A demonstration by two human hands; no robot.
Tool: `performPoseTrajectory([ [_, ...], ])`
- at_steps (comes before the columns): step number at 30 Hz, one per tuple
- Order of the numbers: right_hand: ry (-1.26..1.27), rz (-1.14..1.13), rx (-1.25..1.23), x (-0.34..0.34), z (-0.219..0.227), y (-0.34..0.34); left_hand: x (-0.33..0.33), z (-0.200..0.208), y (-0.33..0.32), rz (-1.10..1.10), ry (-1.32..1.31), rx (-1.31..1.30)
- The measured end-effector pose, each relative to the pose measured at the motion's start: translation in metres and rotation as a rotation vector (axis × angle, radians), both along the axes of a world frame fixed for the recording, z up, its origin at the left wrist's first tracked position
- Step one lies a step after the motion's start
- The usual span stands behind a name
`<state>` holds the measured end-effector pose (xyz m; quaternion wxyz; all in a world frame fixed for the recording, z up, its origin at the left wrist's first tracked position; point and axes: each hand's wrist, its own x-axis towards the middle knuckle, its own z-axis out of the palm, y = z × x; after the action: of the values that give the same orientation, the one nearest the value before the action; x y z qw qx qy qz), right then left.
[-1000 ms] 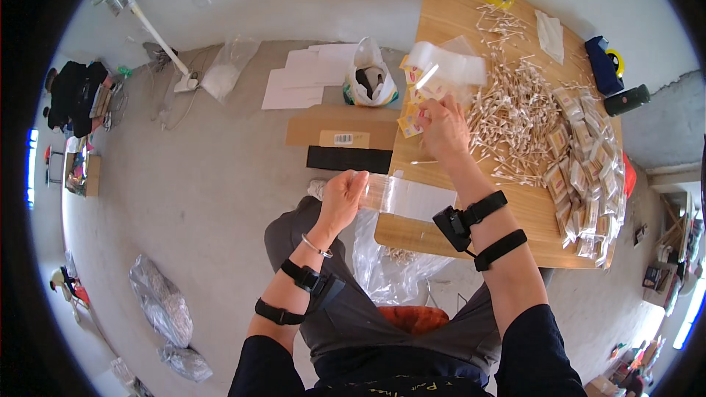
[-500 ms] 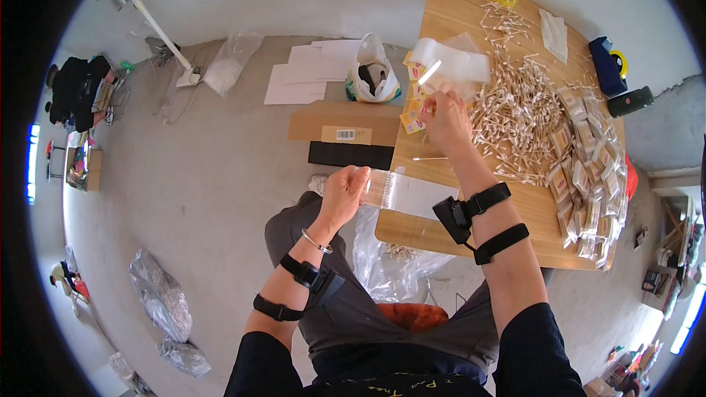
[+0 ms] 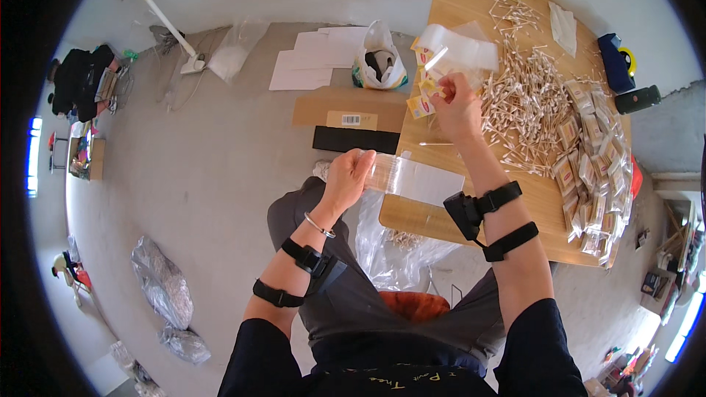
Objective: Packaging and organizing cotton swabs into plastic sleeves.
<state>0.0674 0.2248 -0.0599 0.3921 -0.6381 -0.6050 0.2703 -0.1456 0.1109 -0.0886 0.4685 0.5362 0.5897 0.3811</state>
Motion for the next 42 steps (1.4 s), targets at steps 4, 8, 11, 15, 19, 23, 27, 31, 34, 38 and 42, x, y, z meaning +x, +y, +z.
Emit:
performPoseTrajectory([
  [4,0.276,0.091,-0.106,0.007,0.013,-0.009,0.0,-0.004,0.0,0.002,0.008,-0.01],
  [8,0.613,0.129,-0.468,0.007,0.034,-0.052,-0.002,-0.007,-0.002,0.02,-0.021,-0.029],
  [11,0.653,0.148,-0.581,0.004,0.027,-0.077,-0.002,-0.011,-0.001,0.015,-0.04,-0.02],
  [15,0.548,0.169,-0.619,0.001,0.022,-0.095,0.001,-0.009,0.0,0.01,-0.095,-0.054],
  [19,0.448,0.229,-0.647,-0.003,0.018,-0.096,0.0,-0.012,-0.001,0.017,-0.118,-0.065],
  [23,0.423,0.235,-0.681,-0.004,0.019,-0.094,0.001,-0.011,-0.002,0.025,-0.15,-0.069],
  [27,0.39,0.287,-0.673,-0.002,0.017,-0.087,0.0,-0.012,-0.001,0.012,-0.156,-0.065],
  [31,0.367,0.3,-0.657,-0.003,0.016,-0.084,-0.001,-0.012,-0.001,0.006,-0.185,-0.07],
  [34,0.354,0.304,-0.683,-0.001,0.018,-0.082,0.0,-0.012,-0.001,0.007,-0.175,-0.055],
  [38,0.347,0.324,-0.732,0.001,0.021,-0.08,0.001,-0.008,-0.002,0.01,-0.162,-0.038],
  [42,0.383,0.331,-0.742,0.003,0.019,-0.08,-0.001,-0.013,-0.001,0.013,-0.154,-0.054],
])
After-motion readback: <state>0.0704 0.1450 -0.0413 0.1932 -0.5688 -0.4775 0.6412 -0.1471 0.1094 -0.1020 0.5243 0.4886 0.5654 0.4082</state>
